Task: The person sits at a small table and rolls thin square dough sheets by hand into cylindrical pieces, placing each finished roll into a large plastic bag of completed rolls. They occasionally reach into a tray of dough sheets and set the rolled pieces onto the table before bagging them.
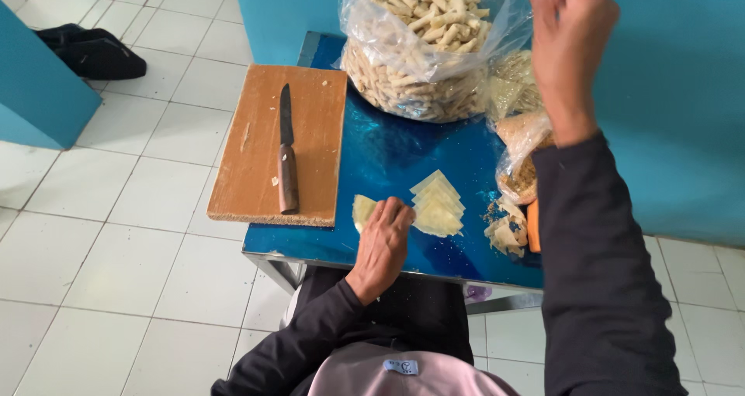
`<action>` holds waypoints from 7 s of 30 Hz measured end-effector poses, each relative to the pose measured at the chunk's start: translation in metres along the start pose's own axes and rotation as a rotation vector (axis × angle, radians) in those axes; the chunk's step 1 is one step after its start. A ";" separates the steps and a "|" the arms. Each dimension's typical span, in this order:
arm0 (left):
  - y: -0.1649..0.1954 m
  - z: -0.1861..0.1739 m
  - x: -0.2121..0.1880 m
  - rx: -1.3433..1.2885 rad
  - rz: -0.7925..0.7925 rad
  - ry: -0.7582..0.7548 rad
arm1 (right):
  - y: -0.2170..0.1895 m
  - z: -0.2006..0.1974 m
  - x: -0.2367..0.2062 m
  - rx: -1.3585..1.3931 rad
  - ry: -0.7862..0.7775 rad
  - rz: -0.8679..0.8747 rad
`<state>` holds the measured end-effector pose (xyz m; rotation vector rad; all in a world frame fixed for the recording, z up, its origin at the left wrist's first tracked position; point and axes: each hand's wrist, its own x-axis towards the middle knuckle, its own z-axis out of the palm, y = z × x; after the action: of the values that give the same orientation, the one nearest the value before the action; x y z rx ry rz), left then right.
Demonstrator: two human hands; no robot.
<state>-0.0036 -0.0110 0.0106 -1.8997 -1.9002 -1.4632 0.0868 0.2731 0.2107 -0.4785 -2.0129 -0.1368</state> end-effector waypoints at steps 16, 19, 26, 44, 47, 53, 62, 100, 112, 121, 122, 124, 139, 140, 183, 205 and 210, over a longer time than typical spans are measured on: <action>-0.006 0.031 -0.001 0.238 -0.091 -0.079 | 0.066 -0.008 -0.184 -0.733 -1.050 0.470; -0.007 0.031 -0.003 0.244 -0.098 -0.095 | 0.063 -0.005 -0.187 -0.769 -1.125 0.422; -0.002 0.028 -0.002 0.234 -0.092 -0.074 | 0.071 -0.016 -0.188 -0.730 -1.090 0.451; 0.012 0.024 -0.003 0.229 -0.131 -0.078 | -0.074 -0.022 -0.247 0.318 -0.610 0.035; 0.012 0.025 -0.005 0.230 -0.104 -0.075 | -0.073 -0.034 -0.252 0.198 -0.727 0.040; 0.012 0.028 -0.004 0.175 -0.096 -0.085 | -0.077 -0.046 -0.255 0.209 -0.684 0.098; 0.009 0.033 -0.006 0.006 -0.075 -0.050 | -0.091 -0.026 -0.251 -0.032 -0.457 -0.002; -0.001 0.022 0.004 -0.272 -0.017 -0.277 | -0.085 -0.038 -0.271 0.037 -0.518 -0.055; -0.008 0.030 0.014 -0.165 0.047 -0.217 | -0.073 -0.013 -0.260 0.181 -0.582 0.357; -0.016 0.042 0.023 -0.176 -0.023 -0.194 | -0.089 -0.019 -0.259 0.124 -0.495 0.075; -0.016 0.042 0.022 -0.173 -0.005 -0.178 | -0.089 -0.020 -0.259 0.123 -0.485 0.034; -0.015 0.040 0.023 -0.176 0.009 -0.182 | -0.088 -0.022 -0.259 0.115 -0.499 -0.015; -0.025 0.039 0.029 -0.324 -0.050 -0.271 | -0.073 -0.017 -0.252 0.145 -0.568 -0.040; -0.026 0.037 0.030 -0.351 -0.071 -0.295 | -0.071 -0.014 -0.252 0.150 -0.571 -0.034; 0.002 0.018 -0.006 0.085 0.079 -0.289 | -0.052 0.029 -0.256 -0.255 -0.652 0.046; 0.003 0.024 -0.008 0.194 0.125 -0.251 | 0.009 0.002 -0.071 0.957 -0.359 0.653; 0.002 0.022 -0.008 0.178 0.116 -0.250 | 0.026 -0.018 -0.032 0.742 -0.236 0.387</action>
<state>0.0122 -0.0033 -0.0053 -2.1483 -1.9052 -1.0292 0.1250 0.2822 0.1887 -0.3973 -1.9778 0.9078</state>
